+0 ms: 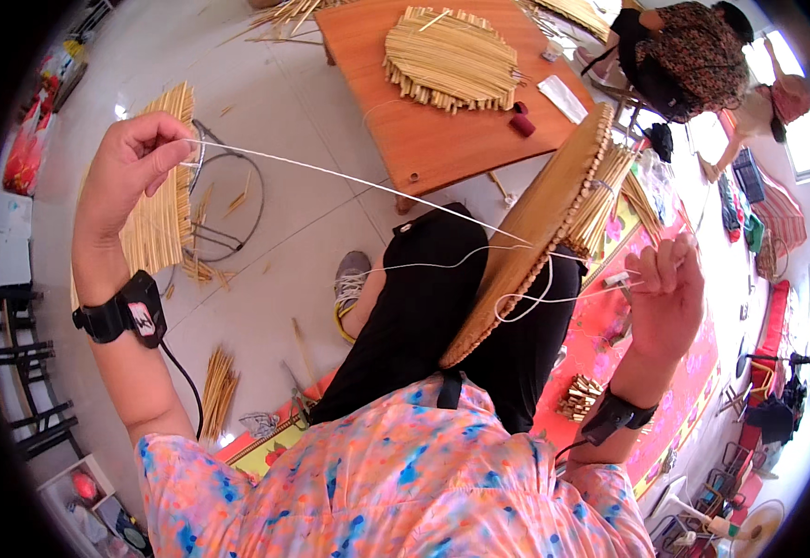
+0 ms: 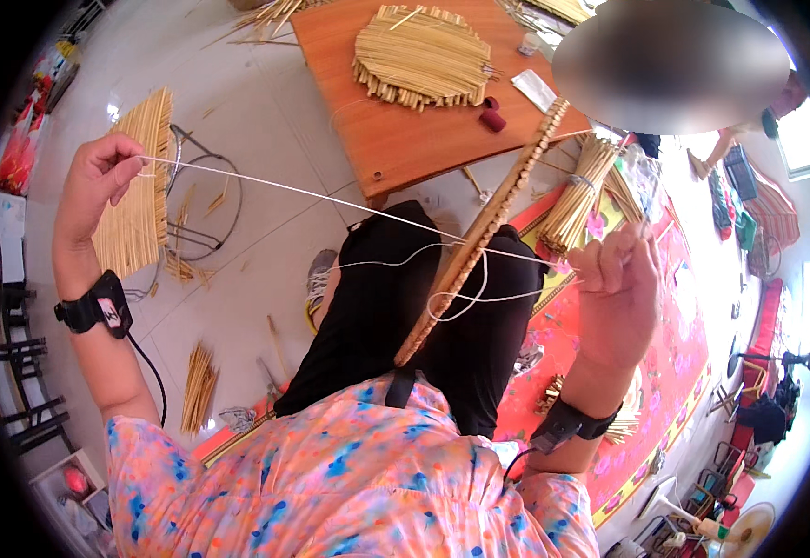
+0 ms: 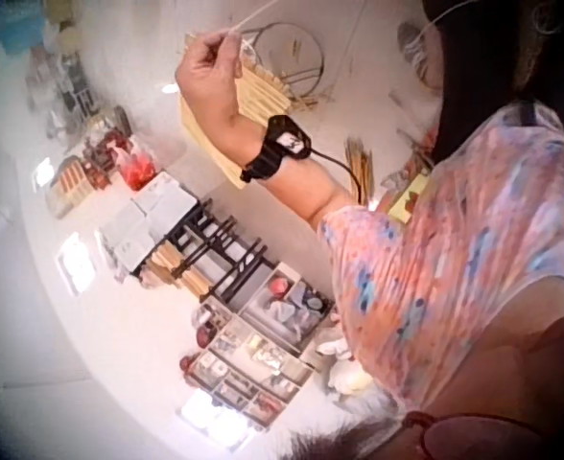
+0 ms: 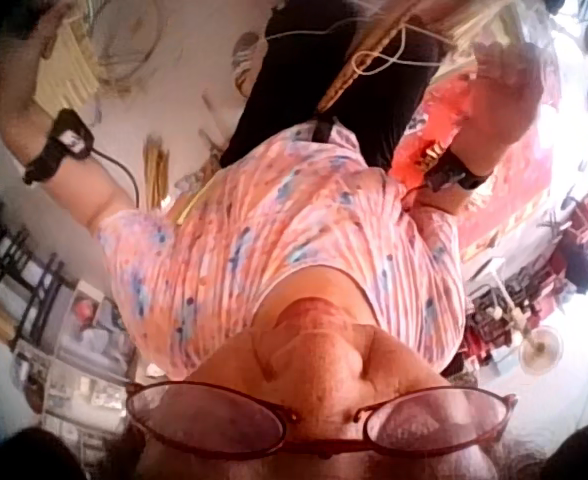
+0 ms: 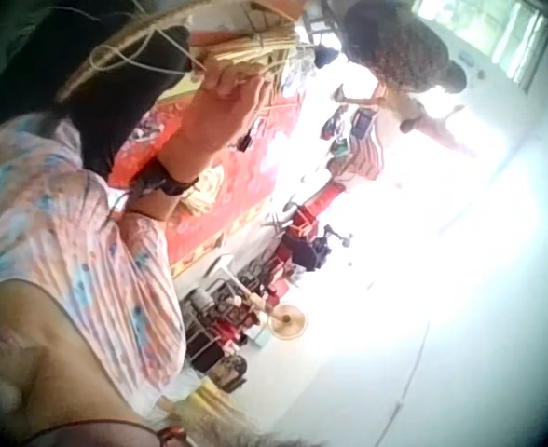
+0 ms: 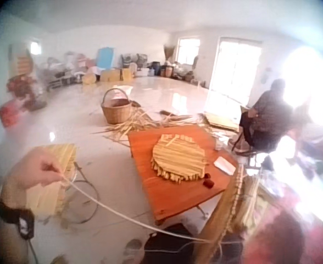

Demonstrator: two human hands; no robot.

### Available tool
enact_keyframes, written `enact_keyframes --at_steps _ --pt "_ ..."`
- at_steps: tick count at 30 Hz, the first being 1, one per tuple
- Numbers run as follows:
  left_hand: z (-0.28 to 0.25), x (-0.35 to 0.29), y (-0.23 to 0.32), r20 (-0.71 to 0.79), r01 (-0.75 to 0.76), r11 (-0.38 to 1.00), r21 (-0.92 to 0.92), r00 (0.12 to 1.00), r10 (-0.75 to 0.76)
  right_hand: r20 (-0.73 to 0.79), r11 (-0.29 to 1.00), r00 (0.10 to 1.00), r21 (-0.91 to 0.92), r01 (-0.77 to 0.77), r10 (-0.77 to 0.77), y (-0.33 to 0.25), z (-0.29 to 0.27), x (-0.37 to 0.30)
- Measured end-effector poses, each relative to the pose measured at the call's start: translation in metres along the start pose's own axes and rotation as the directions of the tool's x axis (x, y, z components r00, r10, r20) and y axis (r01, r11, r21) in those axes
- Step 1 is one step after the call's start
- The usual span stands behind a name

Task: The person sews together thin bamboo slats to form circular items, using a long needle and white thread, then trims the excess thread with scissors.

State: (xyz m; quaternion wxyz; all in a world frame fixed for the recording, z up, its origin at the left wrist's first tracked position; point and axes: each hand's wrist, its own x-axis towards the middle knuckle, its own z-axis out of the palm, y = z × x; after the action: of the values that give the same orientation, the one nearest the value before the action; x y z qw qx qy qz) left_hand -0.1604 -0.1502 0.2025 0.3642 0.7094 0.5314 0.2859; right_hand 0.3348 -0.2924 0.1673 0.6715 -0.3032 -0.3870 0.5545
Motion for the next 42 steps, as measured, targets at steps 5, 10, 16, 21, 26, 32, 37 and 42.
enact_keyframes --at_steps 5,10,16,21,26,32,37,42 --pt "0.026 0.033 -0.034 -0.109 -0.033 0.999 0.0 0.994 0.033 -0.215 0.998 0.976 0.038 0.045 -0.036 0.002 0.008 -0.003" --pt "0.017 0.052 -0.071 -0.218 0.012 0.978 0.21 0.975 0.035 -0.314 0.977 0.946 -0.211 0.015 -0.082 0.026 0.011 -0.005" --pt "-0.001 0.045 -0.119 -0.323 0.144 0.917 0.373 0.946 -0.017 -0.389 0.939 0.92 -0.296 -0.174 0.047 0.046 0.013 -0.013" --pt "-0.008 0.035 -0.149 -0.348 0.185 0.923 0.336 0.935 -0.061 -0.337 0.92 0.935 -0.319 -0.229 0.116 0.053 0.008 -0.009" --pt "-0.009 0.016 -0.179 -0.328 0.296 0.887 0.354 0.928 -0.178 -0.371 0.951 0.916 -0.198 -0.239 0.154 0.062 0.001 -0.009" --pt "0.011 -0.013 -0.215 -0.301 0.391 0.881 0.266 0.902 -0.31 -0.461 0.983 0.876 -0.039 -0.179 0.141 0.064 -0.003 -0.014" --pt "0.028 -0.024 -0.248 -0.298 0.433 0.884 0.175 0.879 -0.371 -0.423 0.991 0.901 -0.042 -0.125 0.096 0.051 0.001 -0.026" --pt "0.031 -0.02 -0.273 -0.33 0.341 0.909 0.241 0.909 -0.254 -0.43 0.963 0.903 -0.24 -0.125 0.01 0.042 -0.001 -0.029"
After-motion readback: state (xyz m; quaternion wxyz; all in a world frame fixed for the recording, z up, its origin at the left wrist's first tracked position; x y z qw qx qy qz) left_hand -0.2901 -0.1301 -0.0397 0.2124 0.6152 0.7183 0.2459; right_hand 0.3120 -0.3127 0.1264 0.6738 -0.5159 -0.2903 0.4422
